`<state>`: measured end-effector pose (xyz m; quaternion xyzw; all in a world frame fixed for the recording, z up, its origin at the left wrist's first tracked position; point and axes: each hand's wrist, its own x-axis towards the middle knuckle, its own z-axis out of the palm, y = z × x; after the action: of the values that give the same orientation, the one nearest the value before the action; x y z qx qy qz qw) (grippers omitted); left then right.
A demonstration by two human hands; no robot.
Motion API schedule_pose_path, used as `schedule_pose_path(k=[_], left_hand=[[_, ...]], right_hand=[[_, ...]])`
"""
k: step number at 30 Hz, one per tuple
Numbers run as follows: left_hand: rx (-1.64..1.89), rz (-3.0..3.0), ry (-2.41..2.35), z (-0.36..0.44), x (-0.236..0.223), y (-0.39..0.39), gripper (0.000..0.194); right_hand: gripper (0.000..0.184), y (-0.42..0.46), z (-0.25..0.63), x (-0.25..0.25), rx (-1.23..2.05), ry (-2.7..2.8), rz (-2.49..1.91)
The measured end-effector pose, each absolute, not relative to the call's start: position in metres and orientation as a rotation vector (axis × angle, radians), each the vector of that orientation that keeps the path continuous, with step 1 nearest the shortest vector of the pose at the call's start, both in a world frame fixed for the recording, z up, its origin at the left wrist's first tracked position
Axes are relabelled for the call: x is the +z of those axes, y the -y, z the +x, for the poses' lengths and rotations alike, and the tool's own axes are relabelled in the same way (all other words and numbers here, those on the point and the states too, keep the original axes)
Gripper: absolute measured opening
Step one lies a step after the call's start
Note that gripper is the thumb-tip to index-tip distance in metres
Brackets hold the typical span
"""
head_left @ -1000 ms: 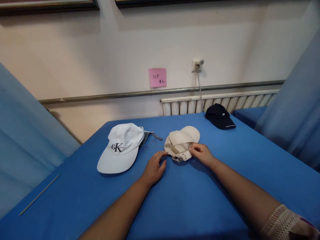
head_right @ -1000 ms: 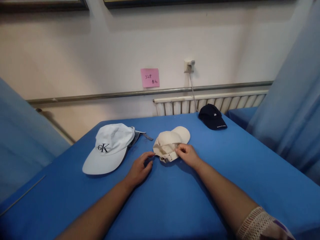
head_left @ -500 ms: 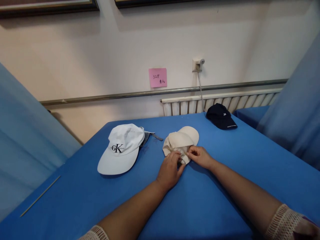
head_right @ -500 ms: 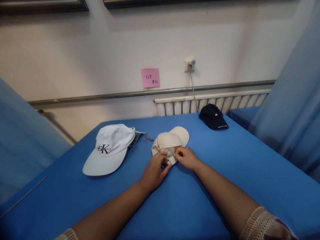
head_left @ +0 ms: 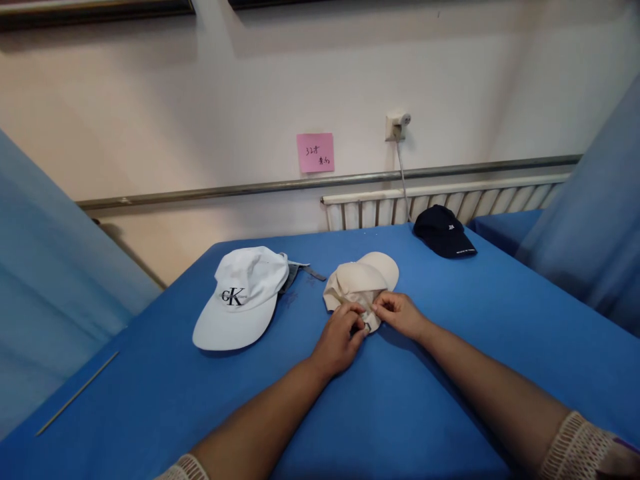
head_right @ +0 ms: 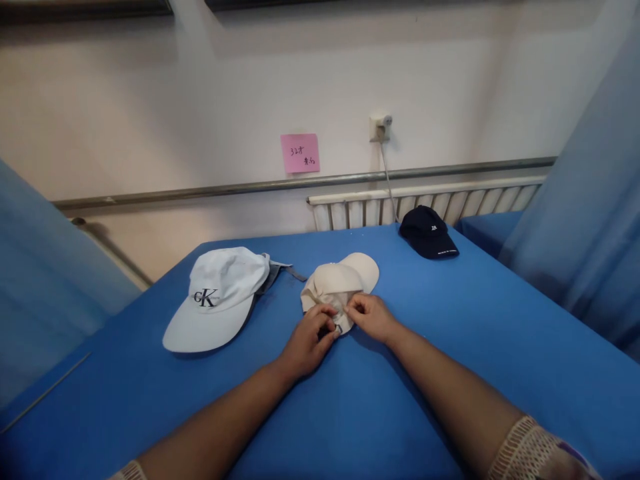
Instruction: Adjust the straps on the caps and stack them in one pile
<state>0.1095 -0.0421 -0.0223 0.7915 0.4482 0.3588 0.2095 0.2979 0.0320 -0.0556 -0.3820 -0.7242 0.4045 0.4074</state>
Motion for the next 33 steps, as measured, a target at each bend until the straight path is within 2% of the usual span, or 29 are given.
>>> schedule_pose_path(k=[5, 9, 12, 16, 18, 23, 26, 30, 33], left_hand=[[0.978, 1.943, -1.107, 0.099, -0.017, 0.039, 0.010], [1.028, 1.796, -1.094, 0.093, -0.016, 0.035, 0.014], [1.101, 1.754, -1.106, 0.092, -0.015, 0.035, 0.016], [1.098, 1.818, -1.105, 0.096, -0.013, 0.038, 0.015], [1.079, 1.887, -1.121, 0.098, -0.011, 0.040, 0.012], [0.965, 2.104, -1.167, 0.102, -0.007, 0.046, 0.008], [0.967, 2.058, -1.133, 0.100, -0.004, 0.047, 0.004], [1.036, 1.799, -1.092, 0.089, 0.001, 0.045, 0.013], [1.076, 1.638, -1.092, 0.079, 0.004, 0.042, 0.018]], right_hand=[[0.024, -0.030, 0.295, -0.054, 0.951, 1.822, -1.041], [0.008, -0.018, 0.297, -0.038, 0.836, 1.957, -0.953], [0.041, -0.006, 0.296, -0.024, 0.803, 2.129, -0.751], [0.058, 0.002, 0.292, -0.017, 0.810, 2.221, -0.625], [0.055, 0.002, 0.291, -0.019, 0.798, 2.223, -0.619], [0.027, 0.001, 0.289, -0.020, 0.729, 2.300, -0.654], [0.021, 0.001, 0.290, -0.018, 0.705, 2.336, -0.611], [0.023, 0.000, 0.292, -0.016, 0.608, 2.329, -0.602], [0.033, 0.002, 0.293, -0.016, 0.604, 2.306, -0.640]])
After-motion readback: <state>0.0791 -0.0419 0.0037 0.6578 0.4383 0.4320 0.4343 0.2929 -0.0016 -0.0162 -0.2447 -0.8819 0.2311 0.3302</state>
